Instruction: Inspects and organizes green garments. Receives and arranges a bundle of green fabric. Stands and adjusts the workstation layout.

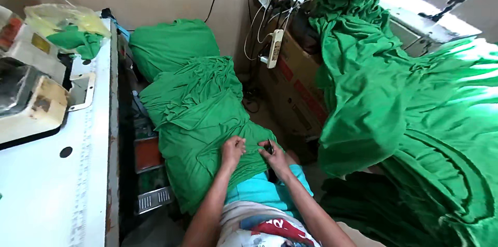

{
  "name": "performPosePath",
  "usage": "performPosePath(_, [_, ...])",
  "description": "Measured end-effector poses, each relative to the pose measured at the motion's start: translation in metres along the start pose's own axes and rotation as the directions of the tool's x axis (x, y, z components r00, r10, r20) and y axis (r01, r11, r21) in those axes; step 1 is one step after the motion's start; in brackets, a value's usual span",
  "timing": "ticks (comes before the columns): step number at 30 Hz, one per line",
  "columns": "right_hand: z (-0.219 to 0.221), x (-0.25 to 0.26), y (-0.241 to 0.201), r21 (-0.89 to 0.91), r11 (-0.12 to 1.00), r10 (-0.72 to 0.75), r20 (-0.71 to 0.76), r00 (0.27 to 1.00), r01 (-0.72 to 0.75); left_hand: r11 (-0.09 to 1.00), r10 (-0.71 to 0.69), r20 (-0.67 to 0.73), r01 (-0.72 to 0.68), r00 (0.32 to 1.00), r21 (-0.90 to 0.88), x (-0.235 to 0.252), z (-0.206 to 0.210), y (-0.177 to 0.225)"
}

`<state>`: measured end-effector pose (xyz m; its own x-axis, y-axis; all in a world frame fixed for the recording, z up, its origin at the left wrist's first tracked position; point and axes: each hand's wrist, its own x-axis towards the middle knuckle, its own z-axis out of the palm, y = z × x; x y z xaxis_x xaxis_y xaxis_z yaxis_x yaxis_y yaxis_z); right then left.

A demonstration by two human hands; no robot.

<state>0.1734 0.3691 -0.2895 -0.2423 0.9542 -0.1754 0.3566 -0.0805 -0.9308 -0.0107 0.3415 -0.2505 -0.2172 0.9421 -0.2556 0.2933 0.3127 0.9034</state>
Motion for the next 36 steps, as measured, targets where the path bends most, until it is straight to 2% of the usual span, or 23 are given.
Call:
performPosePath(2, [0.0, -0.003, -0.003, -0.021, 1.0, -0.01, -0.04, 0.999, 0.009, 0.997, -0.02, -0.116, 0.011, 0.993, -0.075, -0.013, -0.016, -0.009])
performPosePath(3, [0.001, -0.004, -0.006, -0.089, 0.995, -0.048, -0.087, 0.995, 0.04, 0.998, -0.011, -0.189, -0.001, 0.982, -0.059, -0.022, -0.025, -0.013])
performPosePath(6, [0.005, -0.007, -0.03, -0.29, 0.947, -0.19, -0.144, 0.971, 0.142, 0.985, 0.063, -0.365, 0.0, 0.929, 0.17, -0.055, -0.046, -0.021])
performPosePath(8, [0.012, -0.005, -0.05, -0.415, 0.891, -0.2, -0.001, 0.98, 0.181, 0.937, -0.004, -0.307, 0.111, 0.952, 0.33, -0.077, -0.055, -0.014])
performPosePath(11, [0.032, 0.003, -0.076, -0.57, 0.802, 0.0, 0.296, 0.955, 0.176, 0.846, -0.187, -0.237, 0.279, 0.953, 0.454, -0.091, -0.046, -0.015])
performPosePath(13, [0.039, 0.003, -0.085, -0.504, 0.818, -0.086, 0.371, 0.925, 0.278, 0.839, -0.206, -0.27, 0.312, 0.94, 0.446, -0.093, -0.046, -0.017])
performPosePath(15, [0.025, 0.0, -0.086, -0.373, 0.862, -0.237, 0.3, 0.924, 0.343, 0.84, -0.22, -0.305, 0.339, 0.927, 0.425, -0.096, -0.06, -0.018])
performPosePath(17, [-0.008, 0.004, -0.079, -0.328, 0.904, -0.25, 0.116, 0.961, 0.275, 0.829, -0.216, -0.333, 0.353, 0.918, 0.434, -0.103, -0.08, -0.025])
performPosePath(20, [-0.055, 0.011, -0.065, -0.467, 0.884, -0.112, -0.18, 0.977, 0.016, 0.865, -0.1, -0.432, 0.292, 0.897, 0.408, -0.115, -0.097, -0.037])
performPosePath(22, [-0.059, 0.01, -0.067, -0.553, 0.833, -0.136, -0.233, 0.963, -0.016, 0.92, -0.079, -0.447, 0.238, 0.891, 0.311, -0.118, -0.099, -0.041])
performPosePath(24, [-0.041, 0.003, -0.078, -0.536, 0.835, -0.225, -0.125, 0.966, 0.125, 0.964, -0.094, -0.383, 0.181, 0.919, 0.197, -0.121, -0.094, -0.046])
performPosePath(26, [-0.01, -0.001, -0.085, -0.393, 0.852, -0.335, 0.1, 0.937, 0.346, 0.98, -0.116, -0.26, 0.153, 0.959, 0.129, -0.125, -0.09, -0.047])
performPosePath(28, [0.024, -0.001, -0.087, -0.205, 0.851, -0.387, 0.376, 0.842, 0.483, 0.971, -0.072, -0.155, 0.105, 0.985, 0.214, -0.13, -0.086, -0.047])
performPosePath(29, [0.039, -0.002, -0.089, -0.166, 0.846, -0.362, 0.52, 0.774, 0.507, 0.955, -0.047, -0.119, 0.08, 0.992, 0.284, -0.133, -0.084, -0.049])
performPosePath(31, [0.065, -0.006, -0.098, -0.254, 0.804, -0.205, 0.731, 0.651, 0.537, 0.943, -0.028, -0.134, 0.07, 0.991, 0.324, -0.138, -0.08, -0.051])
performPosePath(33, [0.084, -0.007, -0.104, -0.352, 0.734, -0.079, 0.806, 0.587, 0.582, 0.968, -0.016, -0.23, 0.073, 0.973, 0.241, -0.141, -0.078, -0.052])
performPosePath(34, [0.089, -0.008, -0.105, -0.358, 0.726, -0.074, 0.809, 0.584, 0.588, 0.981, -0.02, -0.282, 0.074, 0.959, 0.181, -0.141, -0.079, -0.052])
performPosePath(36, [0.096, -0.01, -0.107, -0.305, 0.756, -0.155, 0.777, 0.61, 0.58, 0.992, -0.018, -0.355, 0.061, 0.935, 0.11, -0.14, -0.077, -0.052])
